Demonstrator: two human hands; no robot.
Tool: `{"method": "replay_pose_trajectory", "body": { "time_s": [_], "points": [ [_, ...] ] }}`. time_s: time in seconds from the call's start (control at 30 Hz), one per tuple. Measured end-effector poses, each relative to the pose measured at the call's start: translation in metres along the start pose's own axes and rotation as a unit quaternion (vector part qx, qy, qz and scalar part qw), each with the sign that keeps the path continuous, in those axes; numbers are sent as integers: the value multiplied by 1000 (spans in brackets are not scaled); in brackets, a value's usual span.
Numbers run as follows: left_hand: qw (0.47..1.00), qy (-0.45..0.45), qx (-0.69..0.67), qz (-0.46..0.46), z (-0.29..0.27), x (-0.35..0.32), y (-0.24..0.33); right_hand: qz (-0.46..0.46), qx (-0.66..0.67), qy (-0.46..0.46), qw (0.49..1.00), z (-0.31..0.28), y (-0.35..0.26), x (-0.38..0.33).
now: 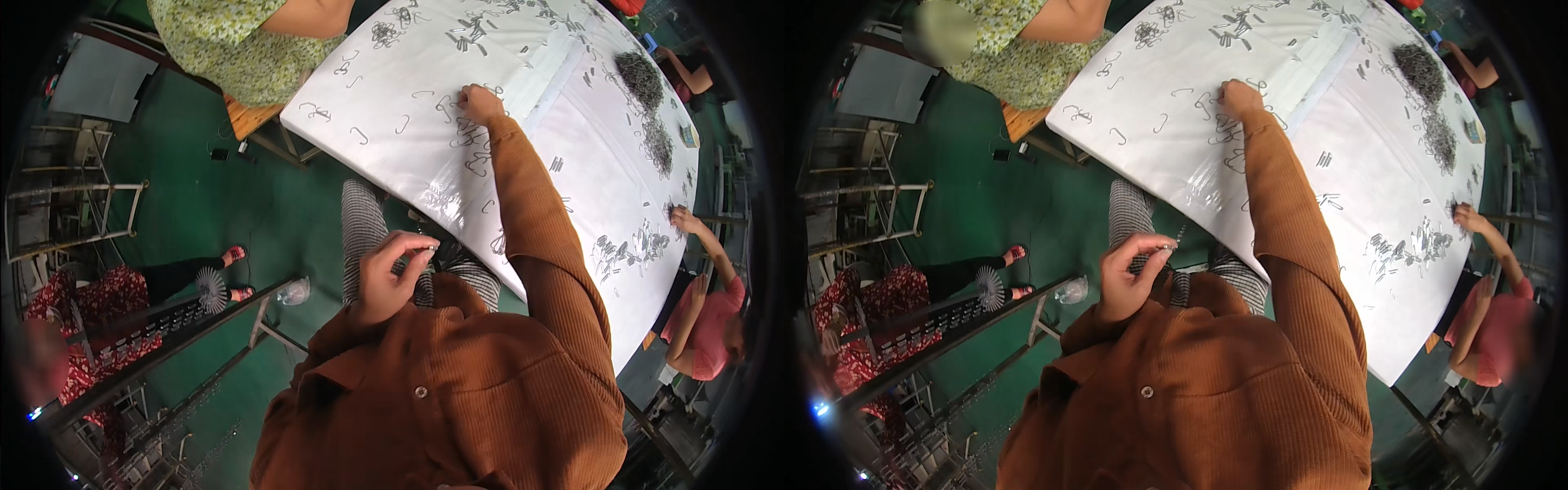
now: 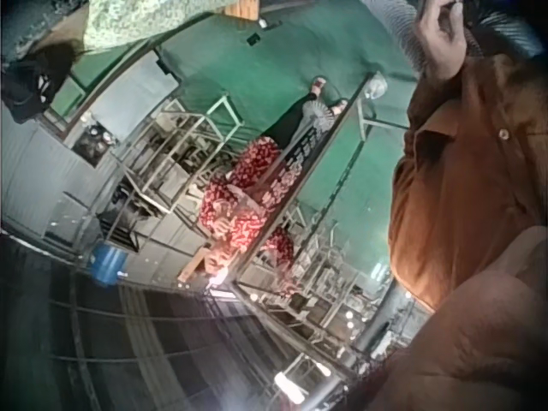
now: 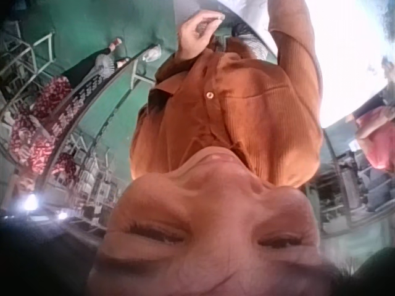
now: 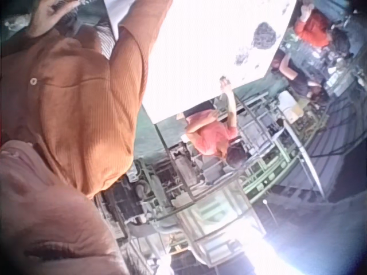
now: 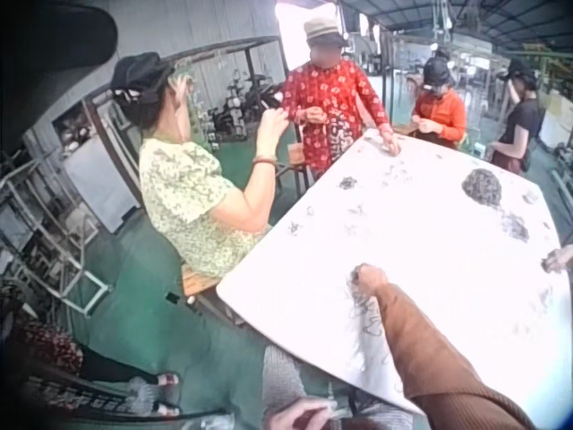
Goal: The person stands at a large white table in a workshop and assembles small metal hooks and fasteners by hand. They pick up individual components, link them together, and place the finished assemblies onto the table surface.
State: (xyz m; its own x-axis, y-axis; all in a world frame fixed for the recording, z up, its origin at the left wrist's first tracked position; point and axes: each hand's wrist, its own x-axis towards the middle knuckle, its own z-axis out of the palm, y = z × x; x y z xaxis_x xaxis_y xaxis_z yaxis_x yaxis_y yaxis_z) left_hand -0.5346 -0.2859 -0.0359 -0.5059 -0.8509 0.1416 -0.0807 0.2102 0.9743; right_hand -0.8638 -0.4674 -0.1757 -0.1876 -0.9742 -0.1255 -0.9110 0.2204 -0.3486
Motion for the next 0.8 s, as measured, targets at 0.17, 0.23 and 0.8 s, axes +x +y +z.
{"method": "replay_pose_trajectory", "body": {
  "time_s": [0.17,0.23,0.8],
  "points": [
    [1000,8,-12,6,4,5,-10,-68,14,81,994,-12,-17,-26],
    [999,5,-32,-12,4,3,-17,-102,180,102,973,-38,-42,-64],
    [995,102,-17,12,14,-4,-12,-58,646,30,760,-53,-152,-253]
  ]
}}
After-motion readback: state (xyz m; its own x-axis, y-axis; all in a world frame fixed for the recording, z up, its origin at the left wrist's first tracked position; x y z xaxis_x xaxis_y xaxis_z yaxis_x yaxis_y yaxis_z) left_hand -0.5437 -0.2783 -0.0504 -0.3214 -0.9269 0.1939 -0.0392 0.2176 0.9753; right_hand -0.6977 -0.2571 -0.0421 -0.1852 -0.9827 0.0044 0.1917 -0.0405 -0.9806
